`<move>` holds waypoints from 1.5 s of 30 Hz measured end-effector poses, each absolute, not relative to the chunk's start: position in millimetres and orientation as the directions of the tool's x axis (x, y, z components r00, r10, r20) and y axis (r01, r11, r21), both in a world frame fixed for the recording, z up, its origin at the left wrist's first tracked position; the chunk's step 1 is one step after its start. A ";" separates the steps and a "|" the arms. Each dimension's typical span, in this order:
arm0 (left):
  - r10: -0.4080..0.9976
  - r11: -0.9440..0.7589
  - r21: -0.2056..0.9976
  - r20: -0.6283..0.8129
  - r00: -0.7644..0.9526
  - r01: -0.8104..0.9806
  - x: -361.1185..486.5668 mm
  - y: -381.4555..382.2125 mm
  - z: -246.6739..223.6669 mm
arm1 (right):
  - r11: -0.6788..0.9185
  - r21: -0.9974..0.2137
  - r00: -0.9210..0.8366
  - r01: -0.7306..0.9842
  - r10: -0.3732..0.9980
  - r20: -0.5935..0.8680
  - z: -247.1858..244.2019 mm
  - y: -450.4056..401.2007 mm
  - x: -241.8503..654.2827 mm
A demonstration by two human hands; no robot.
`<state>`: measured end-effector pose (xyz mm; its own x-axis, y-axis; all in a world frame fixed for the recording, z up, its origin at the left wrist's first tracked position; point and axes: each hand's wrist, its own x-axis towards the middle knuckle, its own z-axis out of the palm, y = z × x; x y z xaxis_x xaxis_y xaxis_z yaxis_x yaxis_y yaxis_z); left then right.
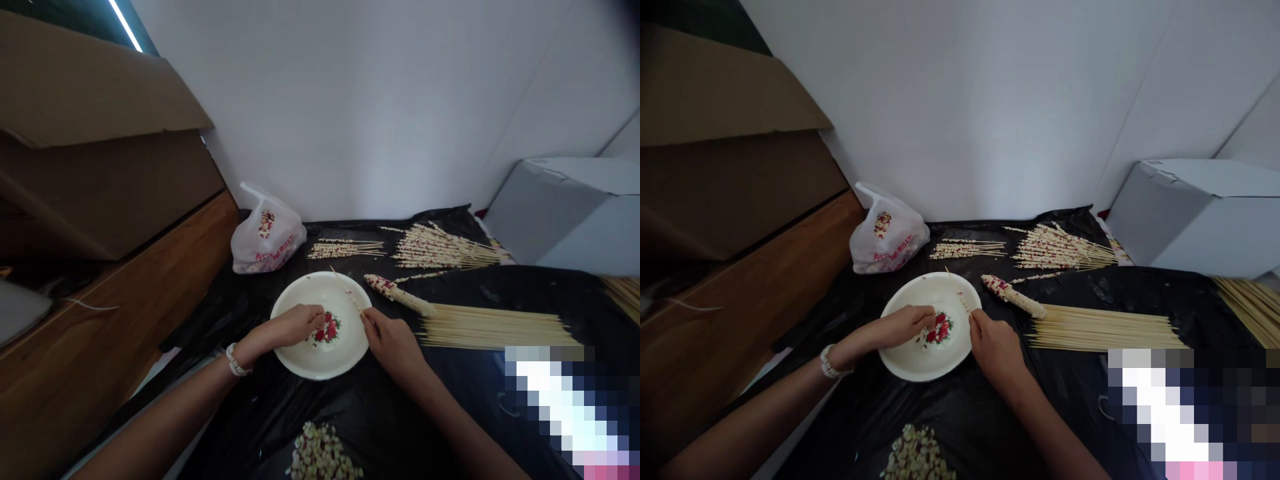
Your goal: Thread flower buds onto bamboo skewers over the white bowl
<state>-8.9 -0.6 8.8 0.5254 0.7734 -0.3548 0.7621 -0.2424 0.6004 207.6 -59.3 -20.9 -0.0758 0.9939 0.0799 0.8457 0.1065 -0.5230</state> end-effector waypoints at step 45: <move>0.626 -0.268 0.720 -0.375 0.684 0.640 16.3 -16.8 -5.3 | 0.100 -0.405 -0.084 0.909 0.995 0.056 -18.7 -59.8 205.8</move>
